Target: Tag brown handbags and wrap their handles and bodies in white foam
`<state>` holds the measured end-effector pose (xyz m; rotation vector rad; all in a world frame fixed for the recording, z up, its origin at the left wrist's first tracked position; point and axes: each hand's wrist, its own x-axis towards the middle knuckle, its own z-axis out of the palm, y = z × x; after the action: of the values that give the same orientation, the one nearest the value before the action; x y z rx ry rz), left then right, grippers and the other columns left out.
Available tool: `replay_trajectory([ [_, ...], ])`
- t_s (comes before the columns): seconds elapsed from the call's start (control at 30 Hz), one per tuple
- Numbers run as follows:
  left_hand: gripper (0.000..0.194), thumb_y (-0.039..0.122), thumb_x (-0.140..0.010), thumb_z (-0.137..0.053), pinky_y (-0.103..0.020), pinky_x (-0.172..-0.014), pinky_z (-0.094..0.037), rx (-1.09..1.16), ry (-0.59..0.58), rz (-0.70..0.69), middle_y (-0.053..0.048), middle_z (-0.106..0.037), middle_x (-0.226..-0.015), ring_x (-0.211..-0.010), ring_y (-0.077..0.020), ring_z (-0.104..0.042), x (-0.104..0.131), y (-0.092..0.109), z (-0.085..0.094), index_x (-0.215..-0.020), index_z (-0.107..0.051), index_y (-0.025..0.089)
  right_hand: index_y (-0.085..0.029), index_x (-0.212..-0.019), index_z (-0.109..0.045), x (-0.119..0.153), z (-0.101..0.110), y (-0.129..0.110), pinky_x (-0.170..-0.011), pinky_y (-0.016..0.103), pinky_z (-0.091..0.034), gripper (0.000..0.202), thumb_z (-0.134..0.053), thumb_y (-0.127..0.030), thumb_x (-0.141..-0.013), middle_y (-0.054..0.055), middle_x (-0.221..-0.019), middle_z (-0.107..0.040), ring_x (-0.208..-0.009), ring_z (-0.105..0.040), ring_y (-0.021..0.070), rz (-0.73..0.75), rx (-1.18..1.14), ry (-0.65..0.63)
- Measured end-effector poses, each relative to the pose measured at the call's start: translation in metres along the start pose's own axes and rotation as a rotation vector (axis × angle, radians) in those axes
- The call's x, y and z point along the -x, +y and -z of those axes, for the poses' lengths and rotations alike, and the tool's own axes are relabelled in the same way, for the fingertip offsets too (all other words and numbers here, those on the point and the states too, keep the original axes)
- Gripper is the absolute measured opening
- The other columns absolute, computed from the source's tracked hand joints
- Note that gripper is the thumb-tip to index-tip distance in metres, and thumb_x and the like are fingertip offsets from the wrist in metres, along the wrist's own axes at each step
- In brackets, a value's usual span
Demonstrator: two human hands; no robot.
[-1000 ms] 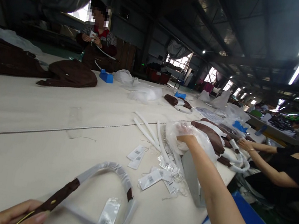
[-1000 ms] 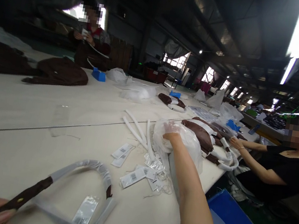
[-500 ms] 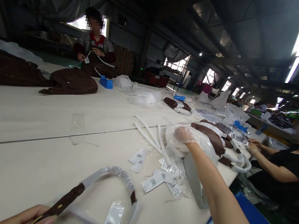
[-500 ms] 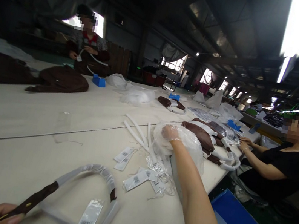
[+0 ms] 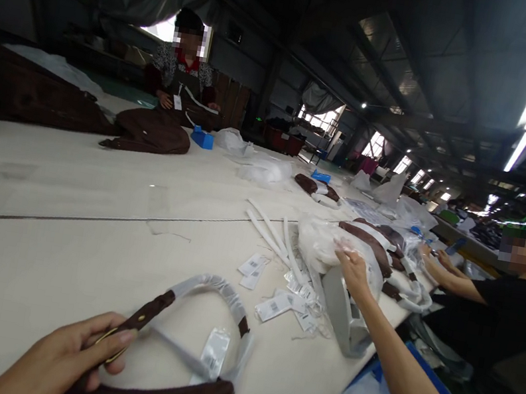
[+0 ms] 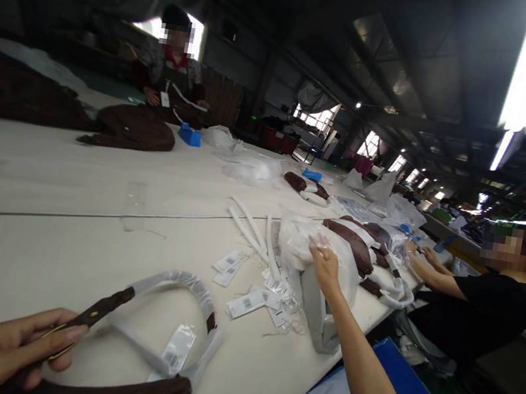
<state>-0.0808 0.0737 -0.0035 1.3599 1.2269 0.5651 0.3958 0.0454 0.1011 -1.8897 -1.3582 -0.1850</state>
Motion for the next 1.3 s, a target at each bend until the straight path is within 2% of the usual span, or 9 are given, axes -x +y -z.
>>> replay_trajectory([
  [0.1,0.055,0.078,-0.055,-0.063,-0.023,-0.047,-0.033,0.017,-0.047,0.024,0.003,-0.062,-0.058,-0.049,-0.0169,-0.05,0.004,0.007,0.004,-0.073,-0.065,0.026,-0.018,-0.088,-0.068,0.029,0.009,-0.003,-0.096,0.043,-0.049,0.04,-0.05,-0.054,-0.086,0.01,-0.103,-0.07,-0.108,-0.062,0.0257,-0.116,-0.195,0.107],
  [0.2,0.049,0.07,-0.061,-0.065,-0.022,-0.048,-0.034,0.062,-0.06,0.006,0.003,-0.064,-0.062,-0.051,-0.0166,-0.052,0.012,0.017,0.005,-0.076,-0.064,0.024,-0.02,-0.087,-0.063,0.059,0.017,-0.013,-0.074,0.04,-0.058,0.043,-0.045,-0.059,-0.085,0.004,-0.083,-0.068,-0.085,-0.066,0.024,-0.223,-0.334,0.157],
  [0.3,0.05,0.068,-0.062,-0.066,-0.021,-0.045,-0.031,0.097,-0.025,-0.007,0.001,-0.067,-0.067,-0.051,-0.0162,-0.053,0.021,0.027,0.005,-0.079,-0.063,0.022,-0.022,-0.083,-0.06,0.084,0.015,-0.036,-0.058,0.034,-0.06,0.034,-0.056,-0.056,-0.08,0.0,-0.077,-0.062,-0.075,-0.064,0.0202,-0.374,-0.601,0.108],
  [0.43,0.05,0.064,-0.065,-0.069,-0.02,-0.047,-0.032,0.184,0.0,-0.058,-0.003,-0.07,-0.073,-0.052,-0.0136,-0.053,0.033,0.034,0.005,-0.084,-0.061,0.019,-0.021,-0.08,-0.059,0.111,-0.008,-0.08,-0.055,0.033,-0.062,0.03,-0.072,-0.046,-0.07,-0.001,-0.08,-0.062,-0.076,-0.064,0.0192,-0.601,-0.966,-0.097],
  [0.6,0.044,0.056,-0.072,-0.071,-0.017,-0.048,-0.029,0.361,0.013,-0.124,-0.004,-0.071,-0.08,-0.053,-0.0087,-0.052,0.045,0.035,0.008,-0.09,-0.061,0.016,-0.018,-0.082,-0.06,0.157,-0.048,-0.145,-0.058,0.033,-0.061,0.037,-0.079,-0.046,-0.068,0.0,-0.085,-0.064,-0.078,-0.064,0.0182,-0.694,-1.13,-0.361],
  [0.8,0.038,0.05,-0.075,-0.073,-0.016,-0.044,-0.025,0.471,0.043,-0.132,-0.002,-0.066,-0.079,-0.05,-0.0054,-0.051,0.049,0.034,0.01,-0.084,-0.06,0.015,-0.019,-0.084,-0.059,0.213,-0.059,-0.188,-0.055,0.024,-0.054,0.04,-0.08,-0.048,-0.068,-0.001,-0.074,-0.061,-0.065,-0.058,0.0126,-0.803,-1.226,-0.635],
  [1.0,0.037,0.047,-0.071,-0.078,-0.015,-0.047,-0.028,0.494,0.064,-0.157,0.005,-0.051,-0.065,-0.05,-0.0056,-0.051,0.046,0.034,0.01,-0.078,-0.061,0.014,-0.022,-0.081,-0.055,0.222,-0.095,-0.203,-0.053,0.023,-0.053,0.038,-0.078,-0.049,-0.068,-0.005,-0.069,-0.054,-0.06,-0.054,0.0106,-0.825,-1.154,-0.355],
  [1.13,0.04,0.048,-0.069,-0.079,-0.017,-0.047,-0.029,0.481,0.054,-0.15,0.004,-0.053,-0.065,-0.05,-0.0065,-0.049,0.047,0.035,0.009,-0.081,-0.063,0.014,-0.022,-0.082,-0.055,0.221,-0.124,-0.235,-0.062,0.032,-0.058,0.028,-0.074,-0.04,-0.072,-0.002,-0.072,-0.061,-0.067,-0.062,0.0168,-0.835,-1.413,-0.448],
  [1.3,0.044,0.05,-0.065,-0.08,-0.019,-0.053,-0.036,0.423,0.072,-0.197,0.003,-0.055,-0.065,-0.056,-0.0087,-0.048,0.041,0.028,0.005,-0.081,-0.062,0.013,-0.017,-0.09,-0.063,0.22,-0.137,-0.265,-0.085,0.044,-0.056,0.013,-0.059,-0.023,-0.079,0.007,-0.09,-0.072,-0.093,-0.067,0.0257,-0.869,-1.917,-0.552],
])
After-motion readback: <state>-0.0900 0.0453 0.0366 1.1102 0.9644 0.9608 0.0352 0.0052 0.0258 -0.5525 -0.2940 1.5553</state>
